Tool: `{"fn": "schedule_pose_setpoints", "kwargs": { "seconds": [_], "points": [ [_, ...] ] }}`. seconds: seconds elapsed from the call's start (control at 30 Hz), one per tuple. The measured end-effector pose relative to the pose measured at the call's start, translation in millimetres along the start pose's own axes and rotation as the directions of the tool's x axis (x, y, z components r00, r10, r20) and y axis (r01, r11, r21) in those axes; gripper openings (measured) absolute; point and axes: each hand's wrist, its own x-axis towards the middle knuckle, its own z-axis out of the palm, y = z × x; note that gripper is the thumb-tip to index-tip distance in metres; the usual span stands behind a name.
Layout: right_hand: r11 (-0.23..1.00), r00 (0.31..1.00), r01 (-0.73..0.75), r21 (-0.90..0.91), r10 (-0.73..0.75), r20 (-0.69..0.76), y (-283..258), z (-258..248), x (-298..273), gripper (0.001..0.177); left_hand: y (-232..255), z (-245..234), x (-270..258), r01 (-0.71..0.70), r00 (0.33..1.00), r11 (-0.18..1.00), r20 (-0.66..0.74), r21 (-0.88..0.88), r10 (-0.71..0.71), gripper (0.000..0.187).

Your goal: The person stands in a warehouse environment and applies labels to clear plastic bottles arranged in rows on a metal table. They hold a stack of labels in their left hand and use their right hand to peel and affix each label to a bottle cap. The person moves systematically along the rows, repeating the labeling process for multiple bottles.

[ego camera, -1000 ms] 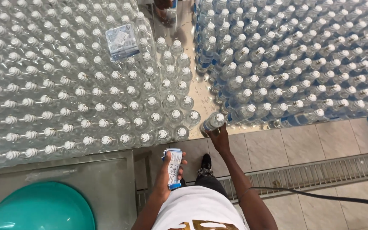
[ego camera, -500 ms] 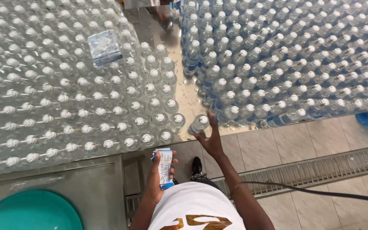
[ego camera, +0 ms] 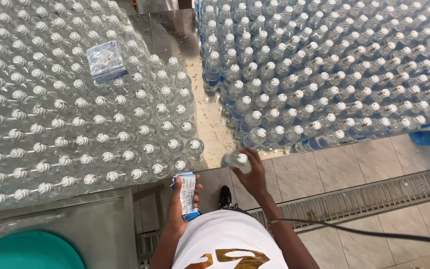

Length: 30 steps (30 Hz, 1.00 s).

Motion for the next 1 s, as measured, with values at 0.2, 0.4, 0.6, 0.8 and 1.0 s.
{"fn": "schedule_pose_setpoints", "kwargs": {
  "seconds": [0.2,0.4,0.6,0.8,1.0],
  "points": [
    [0.99,0.983,-0.097,-0.103,0.079,-0.165,26,-44,-10,0.066,-2,4,8,-0.012,1.0,1.0,-0.019,-0.011,0.012,0.073],
    [0.966,0.947,-0.201,-0.161,0.15,-0.283,49,-35,-2,0.065,-6,15,16,0.027,1.0,0.998,-0.001,0.048,-0.027,0.074],
    [0.973,0.959,-0.2,-0.119,0.169,-0.229,62,-35,-9,0.09,-7,24,20,0.04,0.999,0.998,-0.002,0.053,-0.04,0.075],
    [0.967,0.962,-0.2,-0.156,0.164,-0.218,73,-39,-16,0.078,-6,21,17,0.032,0.999,0.999,-0.028,0.032,-0.032,0.076],
    [0.889,0.911,0.148,-0.434,-0.294,-0.29,47,-22,-30,0.076,-11,8,14,0.06,0.998,0.998,-0.022,-0.024,-0.06,0.073]
  ]
}}
